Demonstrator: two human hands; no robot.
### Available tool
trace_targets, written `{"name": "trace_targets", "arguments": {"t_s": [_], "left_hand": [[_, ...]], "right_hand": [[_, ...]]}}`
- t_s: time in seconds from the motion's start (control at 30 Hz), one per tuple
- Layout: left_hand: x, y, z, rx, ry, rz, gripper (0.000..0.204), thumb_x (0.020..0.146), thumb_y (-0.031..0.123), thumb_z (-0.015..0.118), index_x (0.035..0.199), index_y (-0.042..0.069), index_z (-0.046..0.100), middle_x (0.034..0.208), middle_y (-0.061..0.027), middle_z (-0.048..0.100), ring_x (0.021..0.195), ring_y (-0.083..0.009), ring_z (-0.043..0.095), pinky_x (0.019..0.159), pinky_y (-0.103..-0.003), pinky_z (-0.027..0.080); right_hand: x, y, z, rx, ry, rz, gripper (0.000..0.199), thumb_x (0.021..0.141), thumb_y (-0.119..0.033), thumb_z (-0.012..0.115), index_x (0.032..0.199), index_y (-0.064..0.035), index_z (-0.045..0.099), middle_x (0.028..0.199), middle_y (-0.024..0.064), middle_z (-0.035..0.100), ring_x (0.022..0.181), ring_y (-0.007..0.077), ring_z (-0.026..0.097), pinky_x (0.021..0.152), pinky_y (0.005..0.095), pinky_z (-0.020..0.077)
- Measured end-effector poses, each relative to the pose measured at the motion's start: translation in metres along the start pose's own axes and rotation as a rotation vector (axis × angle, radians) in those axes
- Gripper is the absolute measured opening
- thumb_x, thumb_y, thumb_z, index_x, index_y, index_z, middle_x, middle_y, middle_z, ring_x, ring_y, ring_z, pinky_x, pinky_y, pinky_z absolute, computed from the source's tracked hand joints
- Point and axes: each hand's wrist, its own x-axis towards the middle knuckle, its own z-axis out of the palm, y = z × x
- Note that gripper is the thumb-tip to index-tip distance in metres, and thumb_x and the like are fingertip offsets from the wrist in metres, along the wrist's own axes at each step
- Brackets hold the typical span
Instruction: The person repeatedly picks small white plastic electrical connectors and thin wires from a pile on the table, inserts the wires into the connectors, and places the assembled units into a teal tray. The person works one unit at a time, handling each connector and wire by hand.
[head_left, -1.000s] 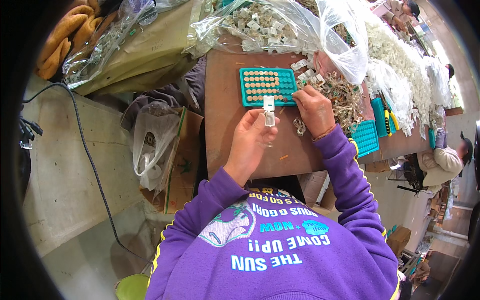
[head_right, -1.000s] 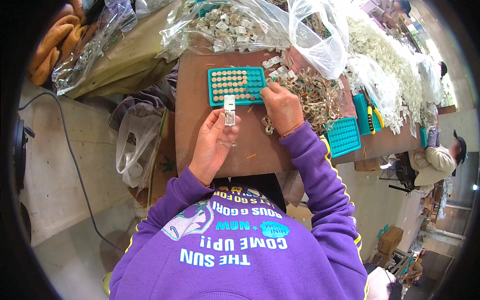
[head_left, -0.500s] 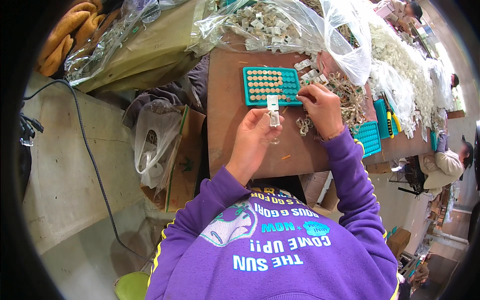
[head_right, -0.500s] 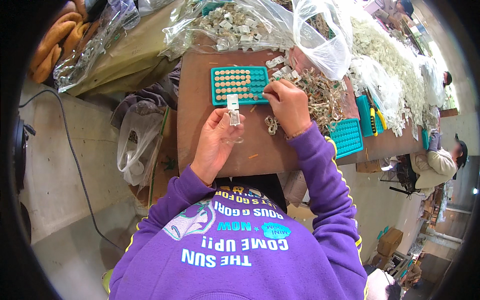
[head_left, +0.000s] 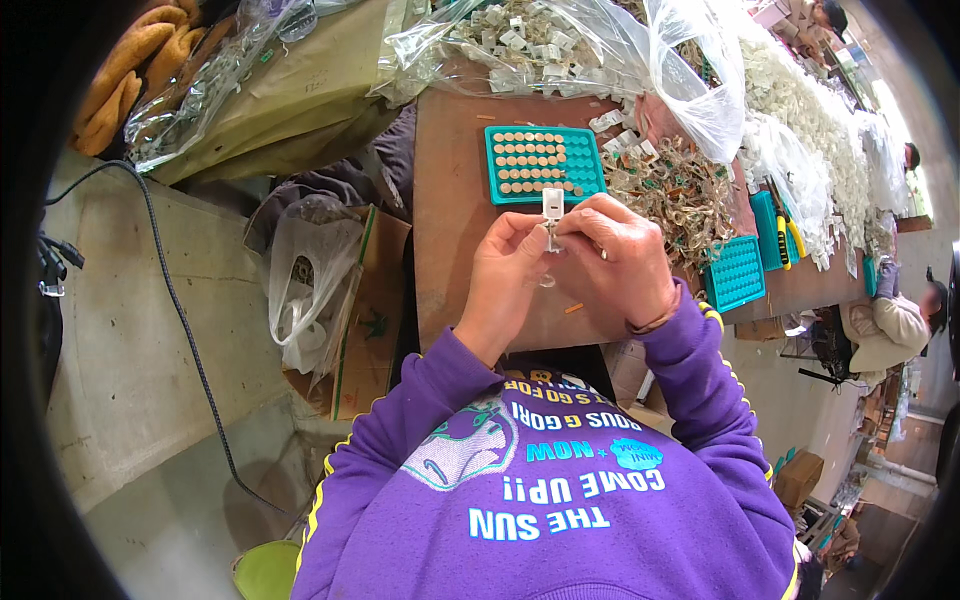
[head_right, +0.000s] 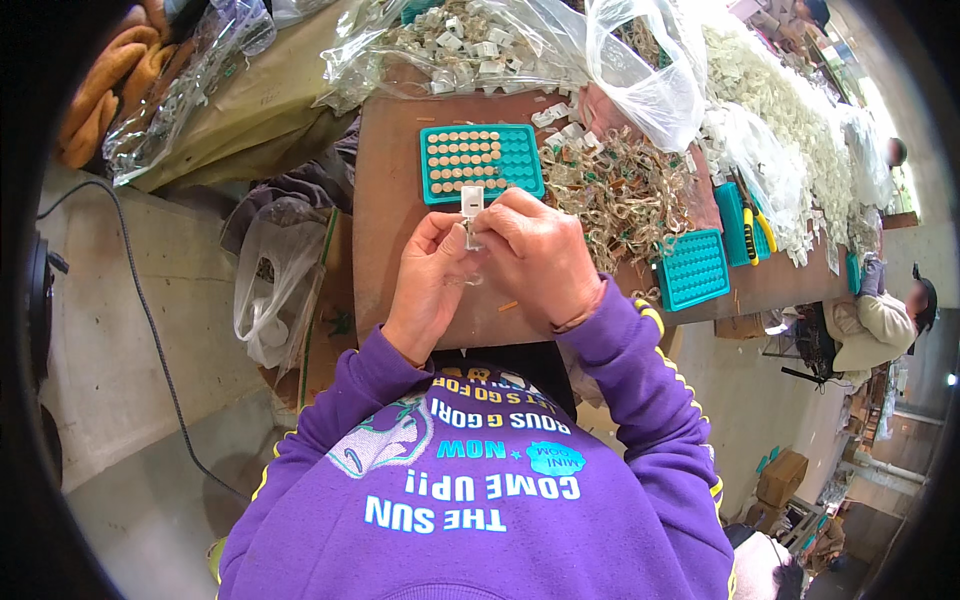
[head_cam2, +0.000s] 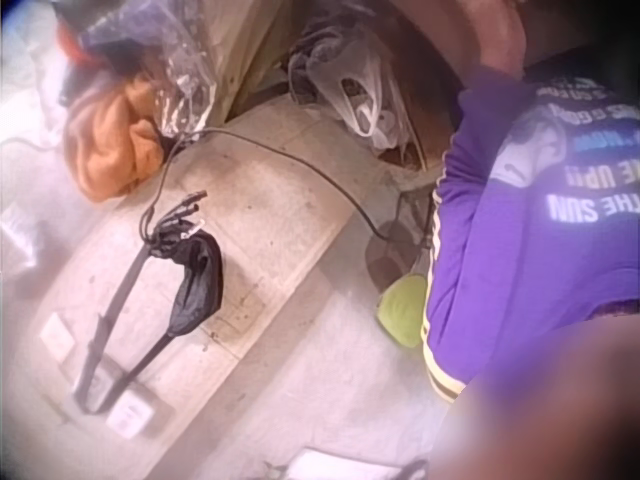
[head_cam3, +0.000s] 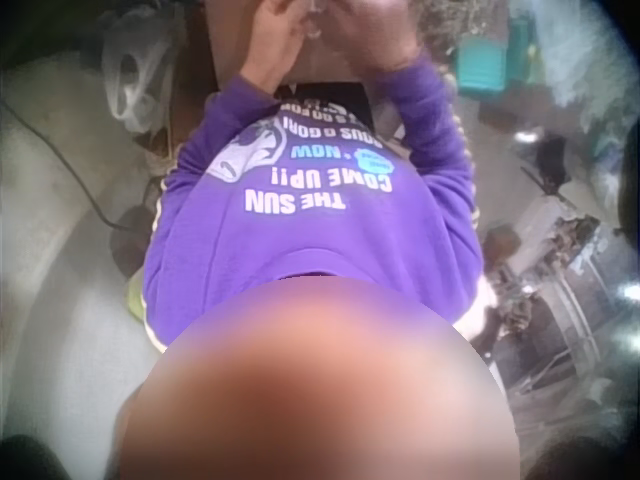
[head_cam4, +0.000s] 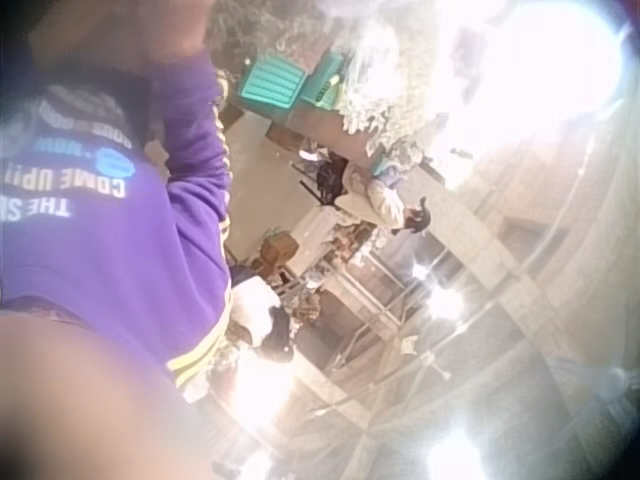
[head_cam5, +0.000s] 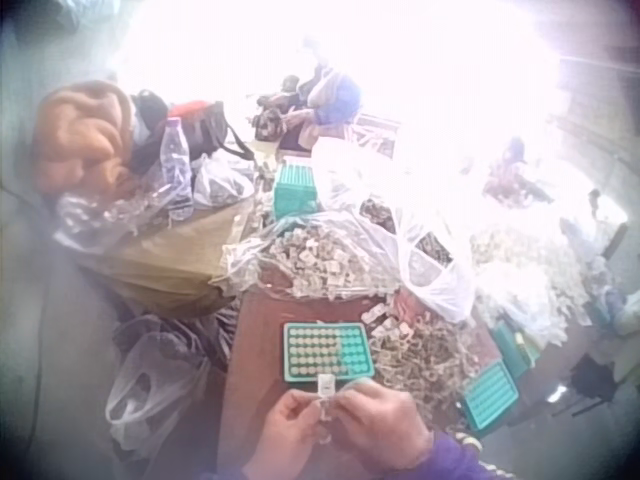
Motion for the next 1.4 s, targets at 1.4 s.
{"name": "trace_targets", "arguments": {"t_s": [1.4], "left_hand": [[0.002,0.001,0.004,0.014,0.052,0.000,0.016,0.097,0.015,0.062,0.105,0.003,0.056,0.099,-0.0090,0.066,0.083,-0.0151,0.065,0.076,-0.028,0.055]], "right_hand": [[-0.005,0.004,0.005,0.019,0.087,0.062,0.010,0.078,-0.001,0.070,0.086,-0.0028,0.064,0.083,0.0101,0.063,0.069,0.0273,0.066,0.060,0.0338,0.0532]]}}
